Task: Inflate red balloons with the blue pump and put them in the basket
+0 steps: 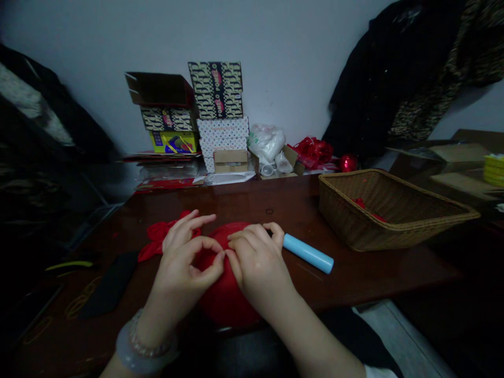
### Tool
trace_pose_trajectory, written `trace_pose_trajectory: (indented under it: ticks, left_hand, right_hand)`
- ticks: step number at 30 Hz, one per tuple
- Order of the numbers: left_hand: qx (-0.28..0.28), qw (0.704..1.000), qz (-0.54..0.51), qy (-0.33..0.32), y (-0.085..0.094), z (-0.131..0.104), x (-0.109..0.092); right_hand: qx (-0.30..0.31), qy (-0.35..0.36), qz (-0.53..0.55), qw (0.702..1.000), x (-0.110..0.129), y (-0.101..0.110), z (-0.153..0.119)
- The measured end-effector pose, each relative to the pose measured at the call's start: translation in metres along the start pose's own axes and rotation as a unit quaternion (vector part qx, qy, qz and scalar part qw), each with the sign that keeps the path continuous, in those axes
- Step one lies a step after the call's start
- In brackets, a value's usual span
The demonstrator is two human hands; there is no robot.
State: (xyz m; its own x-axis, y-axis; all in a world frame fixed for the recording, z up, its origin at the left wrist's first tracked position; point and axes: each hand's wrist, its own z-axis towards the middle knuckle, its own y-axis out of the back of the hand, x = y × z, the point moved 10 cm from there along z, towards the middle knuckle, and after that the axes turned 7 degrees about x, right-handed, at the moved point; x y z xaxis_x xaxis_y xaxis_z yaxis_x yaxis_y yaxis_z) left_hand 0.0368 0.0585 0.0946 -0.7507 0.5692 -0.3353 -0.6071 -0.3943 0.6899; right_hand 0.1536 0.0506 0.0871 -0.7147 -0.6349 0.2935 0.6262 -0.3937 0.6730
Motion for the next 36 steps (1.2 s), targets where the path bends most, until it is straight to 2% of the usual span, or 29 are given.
trace_pose_trajectory:
  ticks: [11, 17, 22, 26, 30, 36]
  left_hand:
    - [0.011, 1.000, 0.010, 0.001, -0.004, -0.001, 0.001]
    - [-0.042, 0.998, 0.043, -0.018, 0.003, -0.002, -0.004]
    - [-0.065, 0.997, 0.041, -0.011, 0.007, -0.003, 0.004]
    - [-0.046, 0.999, 0.020, 0.009, 0.006, 0.000, 0.017]
    - [-0.033, 0.999, 0.018, 0.028, 0.003, 0.001, 0.024]
    - [0.014, 0.999, -0.029, 0.009, -0.007, 0.001, 0.011]
  right_hand:
    - [-0.022, 0.037, -0.008, 0.999, 0.013, -0.004, -0.002]
    - [0.002, 0.037, -0.001, 0.999, 0.009, -0.003, 0.000]
    - [0.024, 0.065, -0.005, 0.998, 0.011, 0.001, 0.001]
    - [-0.008, 0.102, 0.006, 0.995, 0.015, 0.008, 0.000]
    - [-0.049, 0.083, 0.012, 0.995, 0.009, 0.013, 0.001]
    - [-0.038, 0.028, 0.014, 0.999, -0.003, 0.009, 0.002]
